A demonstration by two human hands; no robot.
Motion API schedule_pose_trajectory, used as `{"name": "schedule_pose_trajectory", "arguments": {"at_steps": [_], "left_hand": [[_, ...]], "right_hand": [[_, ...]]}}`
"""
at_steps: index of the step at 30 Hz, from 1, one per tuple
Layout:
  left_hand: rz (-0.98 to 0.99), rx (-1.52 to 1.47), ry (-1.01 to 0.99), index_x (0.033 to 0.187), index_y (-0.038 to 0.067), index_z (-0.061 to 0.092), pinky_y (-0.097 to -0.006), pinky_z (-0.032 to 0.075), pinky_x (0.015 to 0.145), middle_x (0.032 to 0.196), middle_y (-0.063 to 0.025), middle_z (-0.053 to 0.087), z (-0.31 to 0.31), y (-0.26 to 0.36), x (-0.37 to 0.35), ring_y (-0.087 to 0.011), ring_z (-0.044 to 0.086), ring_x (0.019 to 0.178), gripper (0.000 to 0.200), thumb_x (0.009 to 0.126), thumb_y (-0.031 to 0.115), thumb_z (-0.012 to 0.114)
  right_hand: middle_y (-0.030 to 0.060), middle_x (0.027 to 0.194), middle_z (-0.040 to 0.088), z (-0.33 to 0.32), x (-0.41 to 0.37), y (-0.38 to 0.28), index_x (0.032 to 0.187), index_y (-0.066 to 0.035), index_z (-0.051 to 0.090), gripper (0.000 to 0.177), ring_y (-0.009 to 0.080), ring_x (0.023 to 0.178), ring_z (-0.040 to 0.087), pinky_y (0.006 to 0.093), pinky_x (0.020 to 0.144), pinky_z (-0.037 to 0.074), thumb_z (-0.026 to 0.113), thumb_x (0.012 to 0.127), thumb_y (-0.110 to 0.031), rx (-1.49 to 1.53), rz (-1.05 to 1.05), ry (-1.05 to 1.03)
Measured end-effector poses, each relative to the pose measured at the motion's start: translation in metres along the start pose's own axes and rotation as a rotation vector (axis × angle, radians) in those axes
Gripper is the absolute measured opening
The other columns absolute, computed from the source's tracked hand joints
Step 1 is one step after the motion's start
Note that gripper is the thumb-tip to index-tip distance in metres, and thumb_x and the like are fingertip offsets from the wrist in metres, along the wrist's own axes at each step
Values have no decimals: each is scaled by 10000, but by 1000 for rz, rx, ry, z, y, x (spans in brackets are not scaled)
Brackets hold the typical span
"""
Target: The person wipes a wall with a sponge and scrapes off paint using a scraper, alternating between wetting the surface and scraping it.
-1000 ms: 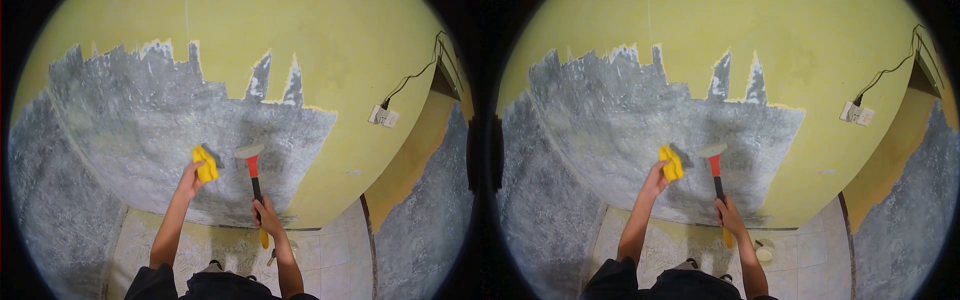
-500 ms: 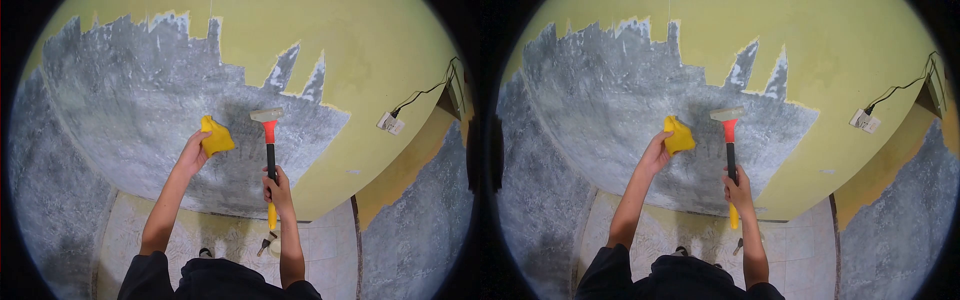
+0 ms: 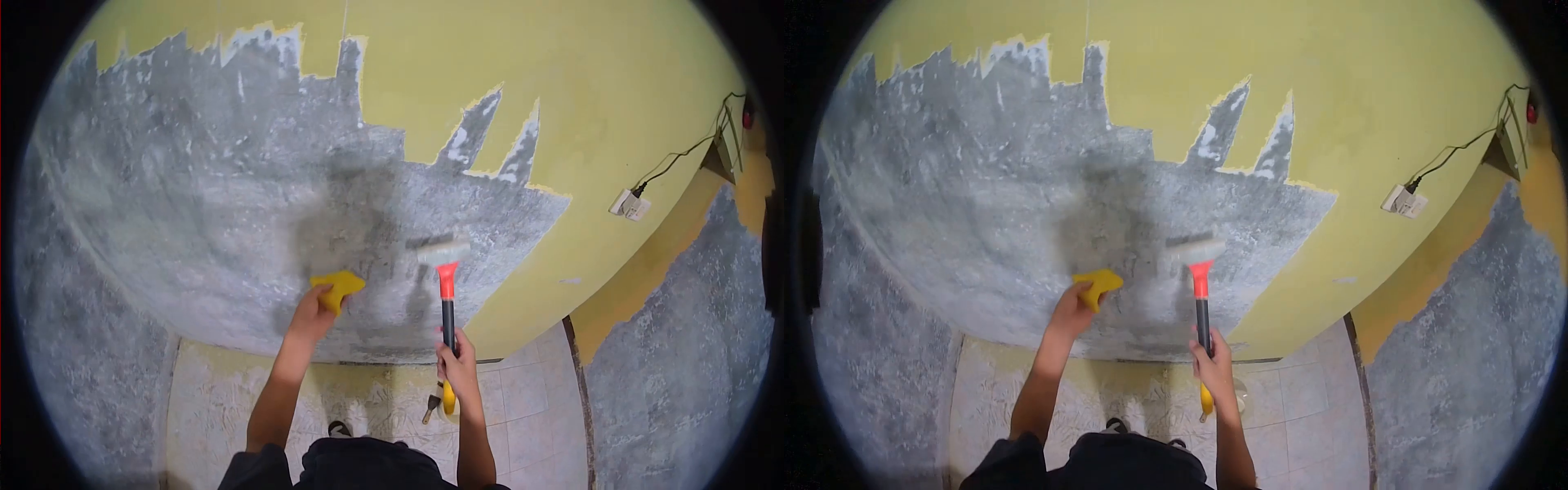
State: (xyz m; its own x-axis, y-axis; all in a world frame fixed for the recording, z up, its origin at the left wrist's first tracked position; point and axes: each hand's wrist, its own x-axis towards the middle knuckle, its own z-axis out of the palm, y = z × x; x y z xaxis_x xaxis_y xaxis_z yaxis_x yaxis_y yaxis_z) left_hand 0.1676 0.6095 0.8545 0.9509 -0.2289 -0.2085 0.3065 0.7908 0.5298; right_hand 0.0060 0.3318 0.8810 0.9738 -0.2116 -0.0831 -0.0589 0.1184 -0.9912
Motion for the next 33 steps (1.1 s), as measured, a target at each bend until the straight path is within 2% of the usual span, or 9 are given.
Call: {"name": "schedule_pose_trajectory", "arguments": {"at_steps": [1,4,9,11,13,15,17,23,33], "left_hand": [[-51,-62,76,1272,2,475,-394,490,962,1228,-115,581,-4,3,5,-262,578,1143,339,946,78,529],[314,49,-12,1259,2,493,-341,492,935,1205,-92,588,16,39,4,-233,592,1102,287,986,90,487],[1247,643,91,1347,-25,468,-300,468,932,1273,-103,583,113,80,6,-191,583,1119,354,1030,133,464],[1465,708,92,1370,-33,461,-331,476,934,1293,-139,582,144,86,26,-214,597,1106,379,1026,125,466],[1529,959,125,1379,-38,454,-357,465,982,1326,-190,561,183,89,25,-276,590,1167,392,1012,100,474],[1717,1019,56,1386,-28,454,-400,409,1068,1391,-212,507,212,79,41,-333,519,1277,410,988,64,477],[1958,1124,-168,1388,-11,464,-468,332,1130,1456,-197,449,237,72,53,-365,414,1365,444,944,1,472],[1834,1579,-90,1392,8,473,-587,254,1139,1493,-133,426,267,42,75,-385,305,1426,525,872,-64,486],[1860,1563,-138,1373,27,507,-630,249,1119,1504,-95,422,264,41,79,-405,284,1430,520,859,-47,532]], "right_hand": [[-51,601,429,-7,-10,14,1201,-73,563,260,39,417,362,224,386,268,560,941,-61,2,46,20],[-48,595,414,-11,-30,38,1190,-80,558,247,41,407,335,225,380,250,555,943,-66,65,179,103],[-46,598,397,-13,-51,57,1184,-87,547,237,38,412,314,222,379,233,557,947,-80,182,240,178],[-45,600,392,-7,-52,44,1179,-87,546,227,38,415,310,219,382,232,556,952,-87,194,237,190],[-54,596,387,-5,-46,30,1175,-96,550,221,34,411,314,221,380,225,561,955,-86,196,202,165],[-54,602,398,-7,-41,14,1186,-91,551,224,31,418,332,217,387,233,558,962,-90,158,149,126],[-52,611,409,-14,-39,-7,1193,-81,553,228,31,428,346,213,392,244,553,966,-92,141,94,54],[-34,619,431,-47,-51,-42,1197,-32,536,242,37,421,343,209,384,257,536,974,-126,0,-63,12],[-17,591,417,-98,-63,-47,1193,-43,517,228,47,389,336,200,352,263,505,980,-125,118,-50,206]]}}
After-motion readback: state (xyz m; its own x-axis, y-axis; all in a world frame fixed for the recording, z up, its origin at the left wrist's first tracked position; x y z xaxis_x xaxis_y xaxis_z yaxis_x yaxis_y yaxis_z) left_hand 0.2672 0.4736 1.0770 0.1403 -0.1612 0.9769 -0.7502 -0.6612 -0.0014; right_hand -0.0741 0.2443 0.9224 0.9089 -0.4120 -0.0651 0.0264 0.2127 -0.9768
